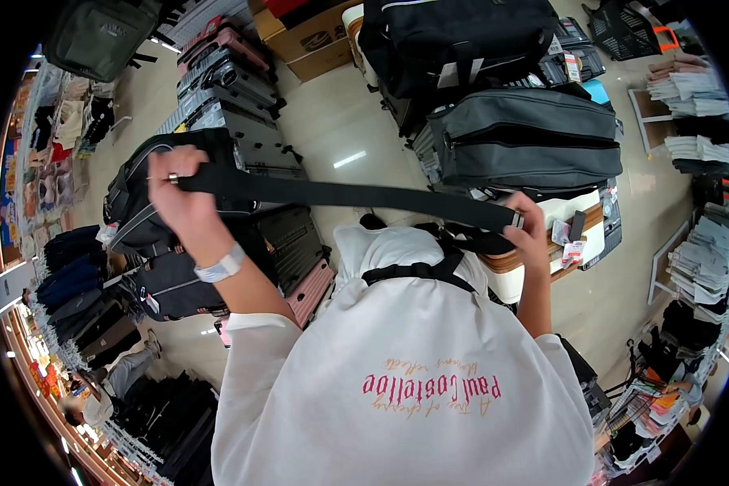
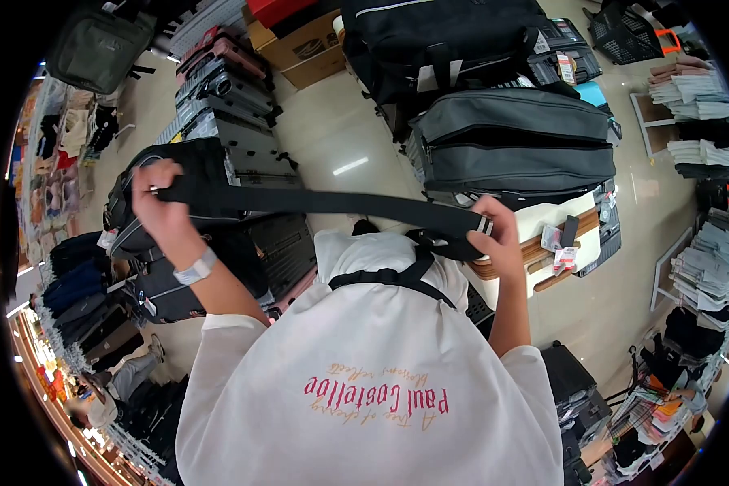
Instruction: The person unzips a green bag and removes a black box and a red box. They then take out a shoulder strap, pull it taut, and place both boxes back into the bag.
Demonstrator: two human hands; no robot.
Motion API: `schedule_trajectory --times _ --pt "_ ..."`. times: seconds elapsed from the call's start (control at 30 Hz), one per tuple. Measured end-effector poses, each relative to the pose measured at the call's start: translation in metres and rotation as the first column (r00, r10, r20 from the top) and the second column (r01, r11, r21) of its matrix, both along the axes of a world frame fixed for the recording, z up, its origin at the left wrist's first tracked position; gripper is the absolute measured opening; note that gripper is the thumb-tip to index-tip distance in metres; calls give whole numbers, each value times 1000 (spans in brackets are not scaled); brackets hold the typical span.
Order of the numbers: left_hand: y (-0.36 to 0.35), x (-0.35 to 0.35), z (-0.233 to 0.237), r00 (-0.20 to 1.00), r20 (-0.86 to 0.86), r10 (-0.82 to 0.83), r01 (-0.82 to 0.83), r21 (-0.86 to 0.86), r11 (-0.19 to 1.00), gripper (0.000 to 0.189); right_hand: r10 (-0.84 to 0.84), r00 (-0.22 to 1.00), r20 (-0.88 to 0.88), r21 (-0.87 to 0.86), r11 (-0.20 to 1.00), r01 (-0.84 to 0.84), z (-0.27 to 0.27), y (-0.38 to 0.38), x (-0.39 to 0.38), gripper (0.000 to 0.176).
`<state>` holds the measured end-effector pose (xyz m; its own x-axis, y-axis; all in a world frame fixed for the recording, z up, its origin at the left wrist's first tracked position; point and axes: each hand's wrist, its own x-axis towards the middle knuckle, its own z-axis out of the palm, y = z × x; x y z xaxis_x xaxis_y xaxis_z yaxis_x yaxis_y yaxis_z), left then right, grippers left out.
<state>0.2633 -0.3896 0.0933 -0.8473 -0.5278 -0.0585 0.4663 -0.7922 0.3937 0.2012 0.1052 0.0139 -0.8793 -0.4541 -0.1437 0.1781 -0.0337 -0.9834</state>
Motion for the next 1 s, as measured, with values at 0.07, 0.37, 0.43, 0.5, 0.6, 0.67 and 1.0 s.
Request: schedule_trajectory --times 0.07,0.37,0.43,0.5,0.6,0.67,1.0 --pt "25 -7 -39 986 153 -60 69 -60 996 35 -97 994 42 -61 993 99 19 16 0 31" --pt "192 -16 -90 758 471 -452 541 -65 839 37 -134 986 -101 208 966 153 63 9 -1 23" --pt "215 -22 -69 708 409 -576 682 -185 707 46 -80 996 -38 309 947 87 62 -7 1 30" --pt "230 -26 -67 701 418 -578 712 -362 601 51 56 990 -129 237 971 -24 44 -18 3 32" --pt "246 -31 -49 703 442 -557 706 -525 475 52 131 991 -1 113 985 -130 46 -44 12 41" --pt "260 -29 -44 706 434 -560 696 -574 432 49 144 989 7 81 986 -145 46 -56 16 43" --pt "280 -31 -47 460 574 -677 869 -447 212 43 118 985 129 44 991 -124 24 -42 23 17"
